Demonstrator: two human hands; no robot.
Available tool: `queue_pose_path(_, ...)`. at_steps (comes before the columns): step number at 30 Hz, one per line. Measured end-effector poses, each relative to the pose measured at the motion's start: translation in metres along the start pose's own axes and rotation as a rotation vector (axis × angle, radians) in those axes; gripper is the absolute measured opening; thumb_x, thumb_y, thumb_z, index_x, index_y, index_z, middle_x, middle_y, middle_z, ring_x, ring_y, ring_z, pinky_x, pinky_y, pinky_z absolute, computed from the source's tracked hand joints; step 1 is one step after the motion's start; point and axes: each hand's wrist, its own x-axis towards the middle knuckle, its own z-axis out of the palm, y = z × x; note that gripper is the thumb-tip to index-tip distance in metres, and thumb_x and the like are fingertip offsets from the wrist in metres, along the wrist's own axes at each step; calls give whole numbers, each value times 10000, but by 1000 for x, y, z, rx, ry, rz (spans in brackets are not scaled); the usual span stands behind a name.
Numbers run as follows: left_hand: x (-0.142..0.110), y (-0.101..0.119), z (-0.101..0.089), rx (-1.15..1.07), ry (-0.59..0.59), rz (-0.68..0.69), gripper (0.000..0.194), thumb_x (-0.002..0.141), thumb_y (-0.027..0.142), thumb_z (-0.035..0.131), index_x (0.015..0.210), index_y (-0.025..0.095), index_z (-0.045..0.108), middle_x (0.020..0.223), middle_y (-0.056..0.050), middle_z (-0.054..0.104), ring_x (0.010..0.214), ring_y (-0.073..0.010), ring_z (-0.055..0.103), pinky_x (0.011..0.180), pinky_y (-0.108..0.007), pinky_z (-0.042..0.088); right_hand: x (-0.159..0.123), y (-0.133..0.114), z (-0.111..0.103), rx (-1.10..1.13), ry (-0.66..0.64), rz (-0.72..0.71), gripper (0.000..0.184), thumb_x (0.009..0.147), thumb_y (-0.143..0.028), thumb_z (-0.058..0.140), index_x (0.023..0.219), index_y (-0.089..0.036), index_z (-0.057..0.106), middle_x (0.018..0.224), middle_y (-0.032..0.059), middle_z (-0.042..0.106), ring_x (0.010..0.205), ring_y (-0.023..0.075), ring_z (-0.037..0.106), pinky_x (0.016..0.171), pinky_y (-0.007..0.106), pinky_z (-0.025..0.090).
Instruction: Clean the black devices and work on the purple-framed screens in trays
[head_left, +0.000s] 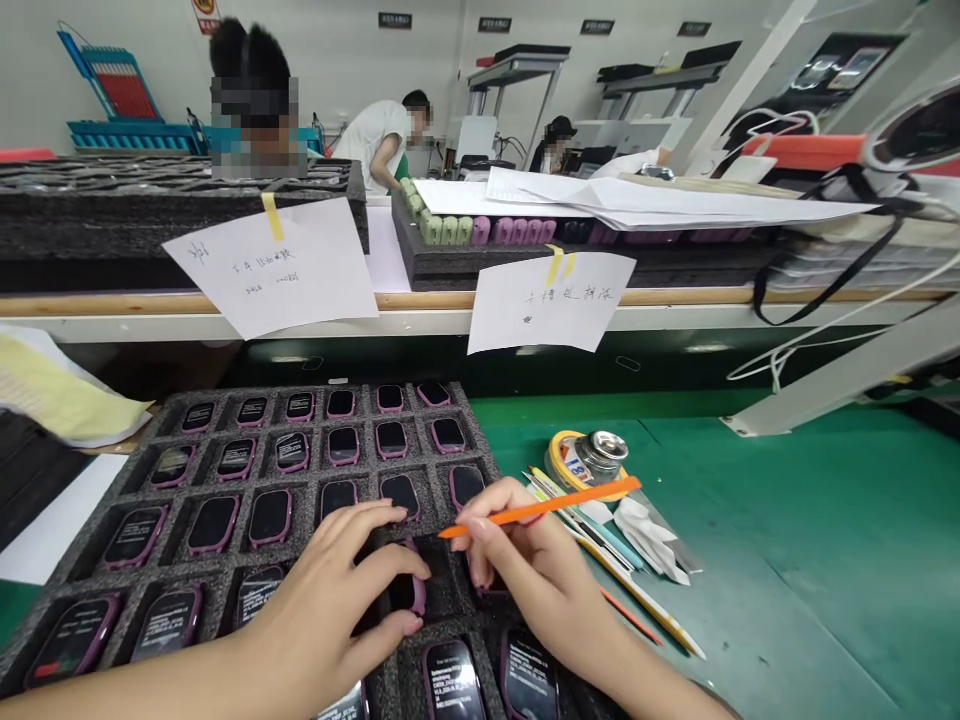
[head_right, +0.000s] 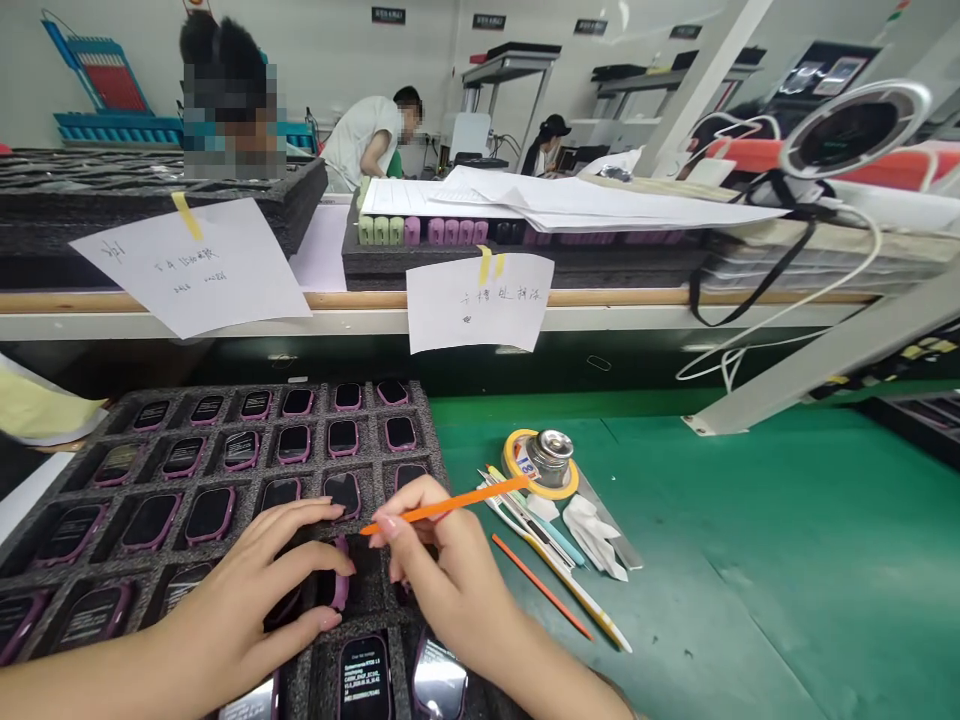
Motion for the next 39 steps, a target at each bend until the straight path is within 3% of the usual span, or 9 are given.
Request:
queue_pose_path(5,-4,-7,7,-11,103,86,278,917,168,626,1163,295,604,1201,-66,635,1287,-314,503,1073,-582,424,5,10,14,63,-110,88,309,1021,-501,474,920,-218,546,770,2,648,638,126,626,610,256,514)
queue_pose_path(9,-2,-5,7,-43,160,103,259,901,144,640,1129,264,610,1142,-64,651,1170,-289,559,989,-504,480,3,17,13,-23,-159,42,263,1046,-413,454,904,-215,554,775,0,631,668,122,625,640,252,513)
queue_pose_path(16,-2,-2,7,-129,100,-22,434,849,125,686,1216,240,486,1129,-68,627,1100,-266,557,934,-461,496,1,15,14,-136,-175,-47,214,1051,-308,451,900,-213,570,788,-4,596,675,117,611,629,244,505)
queue_pose_path(27,0,-1,3,-97,52,-72,540,822,172,769,1240,256,437,1183,-49,612,1128,-271,528,964,-465,455,0,14,13,-159,-202,-45,247,1060,-351,435,901,-205,554,799,2,579,685,120,602,636,250,512)
queue_pose_path(30,2,1,-7,-10,25,-115,501,773,286,840,1123,218,488,1142,-70,594,1081,-300,535,906,-484,468,0,14,13,-149,-206,-25,273,1060,-383,428,906,-198,556,819,5,568,689,116,599,638,248,516)
queue_pose_path(34,1,2,-17,77,-70,-165,392,785,394,820,995,195,554,1029,-62,597,930,-295,551,803,-479,471,1,14,14,-141,-219,7,277,1062,-400,419,912,-201,541,820,4,571,705,119,608,665,252,528)
queue_pose_path(39,-3,0,-16,62,-59,-135,479,832,376,778,1204,188,542,1110,-88,604,986,-306,560,849,-492,462,1,13,16,-194,-224,-27,294,1075,-388,376,901,-206,528,825,8,581,722,120,605,693,256,525)
